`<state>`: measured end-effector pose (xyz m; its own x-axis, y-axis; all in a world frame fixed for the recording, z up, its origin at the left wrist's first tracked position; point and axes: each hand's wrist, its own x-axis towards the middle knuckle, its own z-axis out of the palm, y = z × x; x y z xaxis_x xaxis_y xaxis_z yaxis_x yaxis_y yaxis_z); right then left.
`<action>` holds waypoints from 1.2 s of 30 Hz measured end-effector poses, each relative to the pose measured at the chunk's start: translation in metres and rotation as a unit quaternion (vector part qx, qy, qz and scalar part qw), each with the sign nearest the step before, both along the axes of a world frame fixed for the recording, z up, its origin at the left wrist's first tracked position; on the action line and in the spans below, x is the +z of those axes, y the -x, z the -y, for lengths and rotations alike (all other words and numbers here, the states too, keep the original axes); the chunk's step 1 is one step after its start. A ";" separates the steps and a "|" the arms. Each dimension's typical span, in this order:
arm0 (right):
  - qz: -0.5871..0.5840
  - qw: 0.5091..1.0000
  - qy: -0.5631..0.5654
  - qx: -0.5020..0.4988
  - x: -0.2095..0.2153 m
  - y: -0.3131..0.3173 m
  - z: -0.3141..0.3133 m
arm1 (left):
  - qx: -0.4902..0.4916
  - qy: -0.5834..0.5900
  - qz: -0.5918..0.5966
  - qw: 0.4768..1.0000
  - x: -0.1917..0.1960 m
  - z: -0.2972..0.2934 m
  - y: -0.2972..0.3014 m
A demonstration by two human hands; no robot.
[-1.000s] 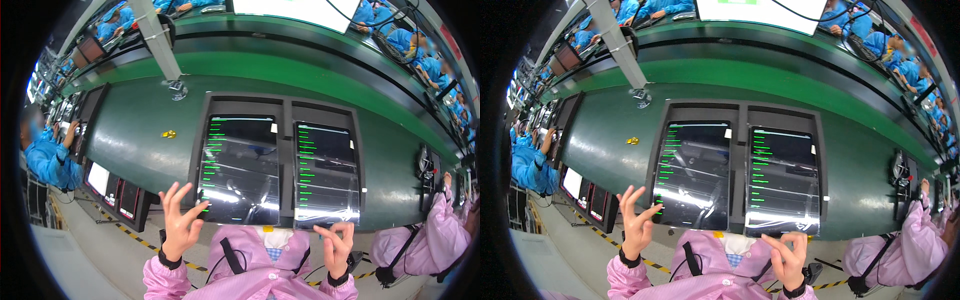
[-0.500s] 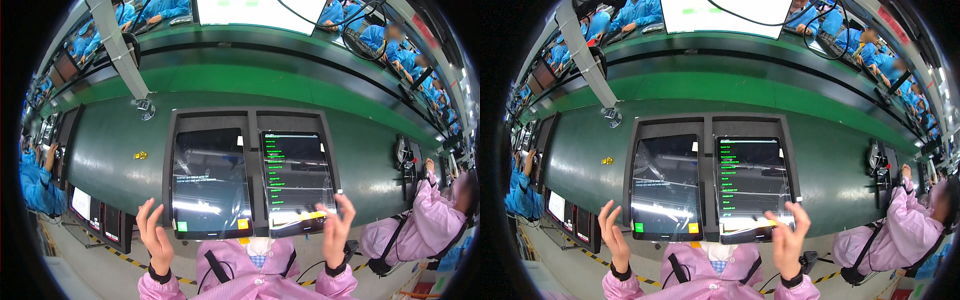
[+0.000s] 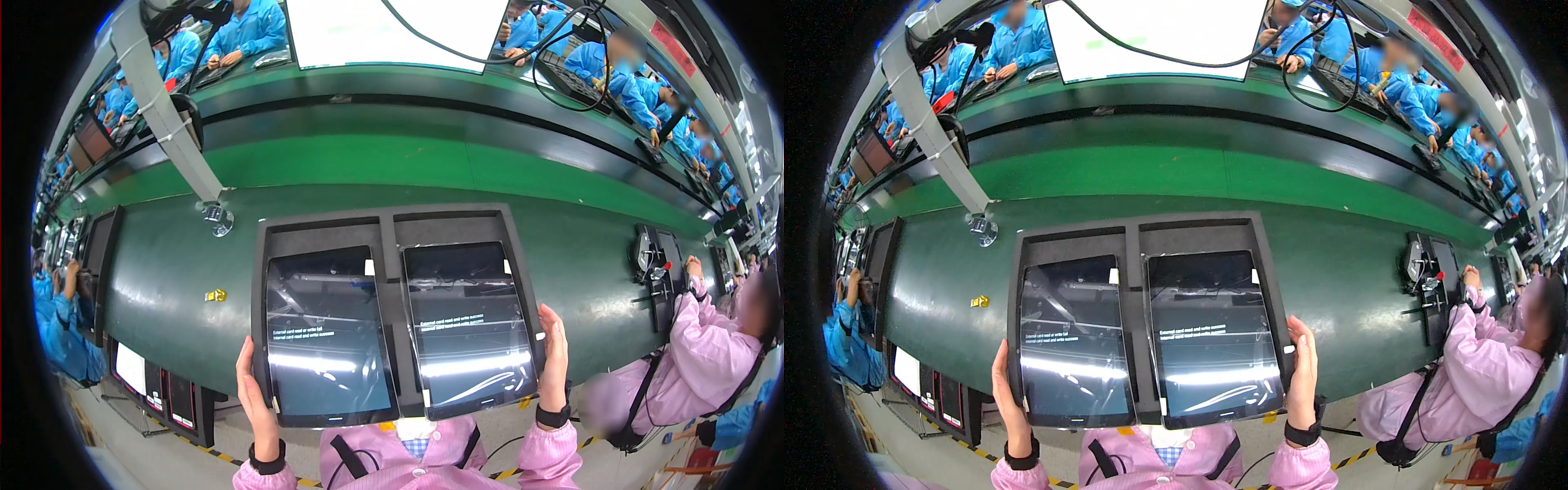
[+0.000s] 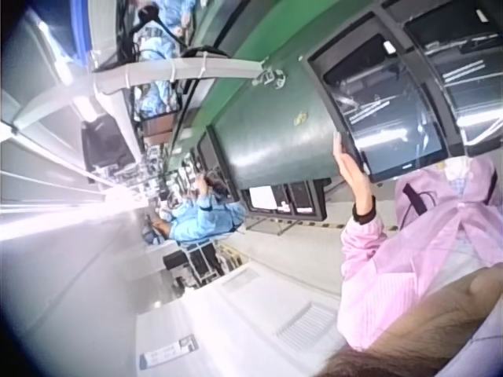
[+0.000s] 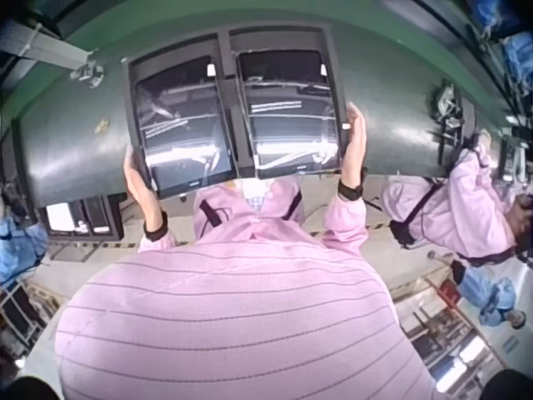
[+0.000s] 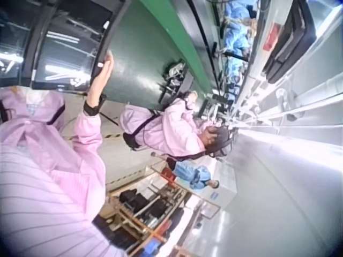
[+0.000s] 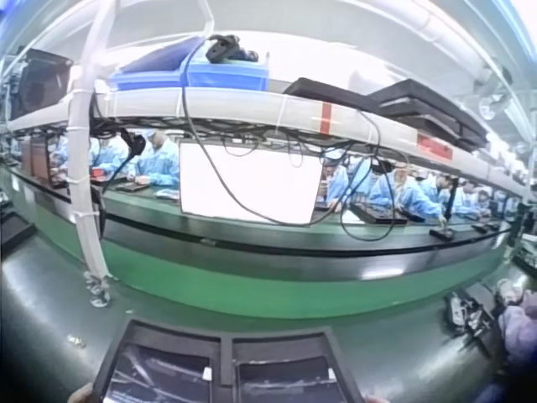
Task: Inspecting and testing electronic tablets on an assembly line on a factory floor.
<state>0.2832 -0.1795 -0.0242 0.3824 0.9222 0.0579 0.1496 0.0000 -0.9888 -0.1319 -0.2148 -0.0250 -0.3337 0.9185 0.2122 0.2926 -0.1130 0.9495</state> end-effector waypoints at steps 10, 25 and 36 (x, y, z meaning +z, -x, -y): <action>0.268 0.945 -0.187 -0.004 0.047 -0.035 -0.083 | 0.076 -0.163 -0.254 0.950 0.058 -0.083 0.070; 0.363 0.894 -0.186 0.184 0.022 0.006 -0.142 | 0.018 -0.125 -0.187 0.974 -0.013 -0.154 0.048; 0.433 0.850 -0.171 0.245 0.022 0.008 -0.142 | -0.046 -0.106 -0.317 0.941 0.006 -0.150 0.042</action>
<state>0.2749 -0.0378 -0.0017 -0.3651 0.8316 0.4186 0.7215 0.5369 -0.4373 -0.1735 -0.0644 -0.0187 0.0012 0.8519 0.5237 0.7731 -0.3330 0.5399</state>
